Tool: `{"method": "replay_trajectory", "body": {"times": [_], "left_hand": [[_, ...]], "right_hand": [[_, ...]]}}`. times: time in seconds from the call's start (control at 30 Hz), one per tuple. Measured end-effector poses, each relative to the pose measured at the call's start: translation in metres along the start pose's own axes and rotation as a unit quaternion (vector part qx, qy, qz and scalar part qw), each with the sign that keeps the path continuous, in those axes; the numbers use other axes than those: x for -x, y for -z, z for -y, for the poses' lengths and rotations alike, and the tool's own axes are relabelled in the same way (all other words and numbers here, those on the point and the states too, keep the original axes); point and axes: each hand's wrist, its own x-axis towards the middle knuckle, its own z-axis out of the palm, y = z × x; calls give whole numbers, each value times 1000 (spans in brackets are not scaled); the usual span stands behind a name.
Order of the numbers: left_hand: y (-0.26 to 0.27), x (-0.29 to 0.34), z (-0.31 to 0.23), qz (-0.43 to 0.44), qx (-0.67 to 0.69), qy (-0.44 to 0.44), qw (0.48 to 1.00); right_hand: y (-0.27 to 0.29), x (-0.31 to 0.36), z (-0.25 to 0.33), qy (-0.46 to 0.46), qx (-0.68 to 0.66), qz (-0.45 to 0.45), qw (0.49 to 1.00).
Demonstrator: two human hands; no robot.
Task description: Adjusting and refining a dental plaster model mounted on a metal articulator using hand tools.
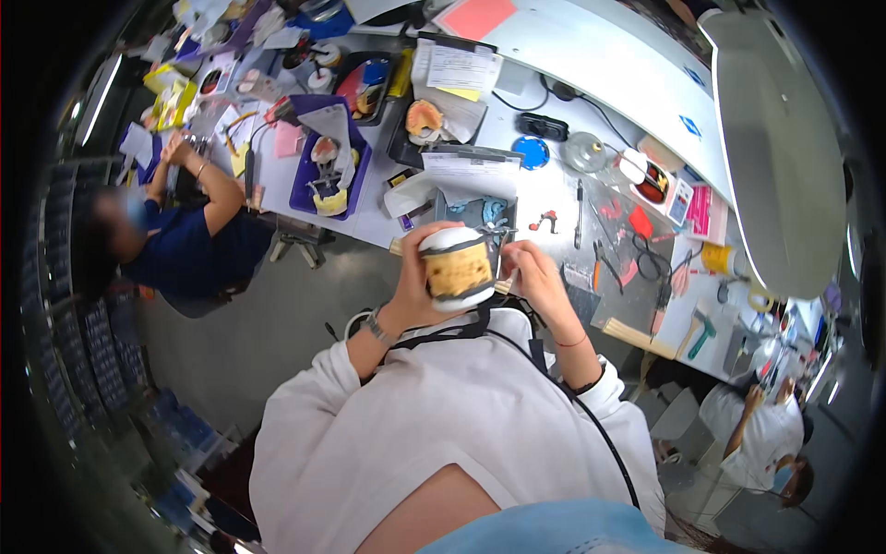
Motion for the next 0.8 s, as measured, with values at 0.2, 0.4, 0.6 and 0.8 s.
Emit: {"method": "replay_trajectory", "body": {"times": [0.2,0.4,0.6,0.8], "left_hand": [[-6,0,74,136,-284,41,948],[-25,14,115,166,-385,-58,906],[-28,14,119,228,-460,-41,857],[11,22,99,195,-404,-32,893]], "right_hand": [[37,-8,-24,30,220,-107,969],[12,-14,-19,163,413,-45,895],[-41,2,-14,218,435,66,871],[-94,21,-9,291,452,144,831]]}}
